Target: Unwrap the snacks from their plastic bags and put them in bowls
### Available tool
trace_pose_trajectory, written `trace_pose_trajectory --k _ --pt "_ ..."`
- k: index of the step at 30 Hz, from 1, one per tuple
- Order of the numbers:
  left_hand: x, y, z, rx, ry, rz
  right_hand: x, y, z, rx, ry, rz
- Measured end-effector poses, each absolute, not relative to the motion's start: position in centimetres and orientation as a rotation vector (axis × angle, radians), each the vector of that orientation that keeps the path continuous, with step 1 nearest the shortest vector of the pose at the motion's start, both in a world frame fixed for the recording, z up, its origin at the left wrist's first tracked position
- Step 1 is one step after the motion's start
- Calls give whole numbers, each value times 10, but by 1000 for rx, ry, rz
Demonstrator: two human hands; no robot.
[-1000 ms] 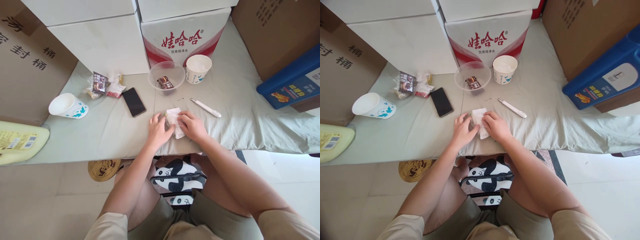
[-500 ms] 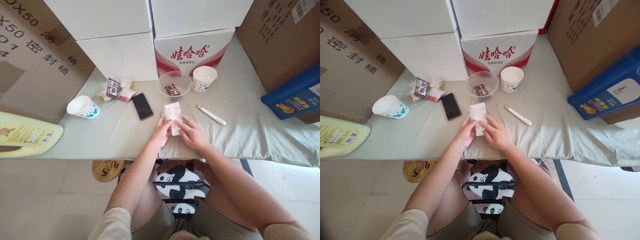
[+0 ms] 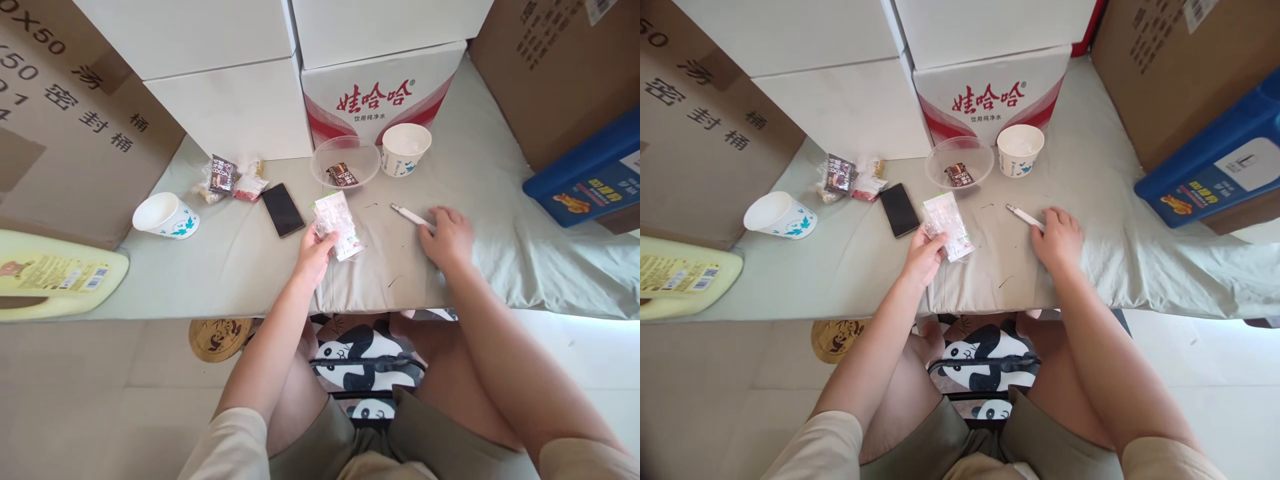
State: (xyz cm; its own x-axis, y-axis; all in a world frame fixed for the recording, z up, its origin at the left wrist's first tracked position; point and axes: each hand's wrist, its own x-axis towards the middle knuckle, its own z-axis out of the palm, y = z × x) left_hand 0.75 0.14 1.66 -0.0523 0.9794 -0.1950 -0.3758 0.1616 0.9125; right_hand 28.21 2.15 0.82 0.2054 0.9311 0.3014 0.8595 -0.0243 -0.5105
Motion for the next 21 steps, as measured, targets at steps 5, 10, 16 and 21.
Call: trace_pose_trajectory --k 5,10,16,21 --pt "14 4 10 750 1120 1425 264 6 26 -1935 -1593 462" --pt "28 2 9 812 1143 1479 207 -20 44 -1559 -1726 931" --pt "9 7 24 600 1030 1632 205 -18 42 -1564 -1904 1037" --pt "-6 11 28 551 1033 1680 235 -13 43 -1771 -1648 1003"
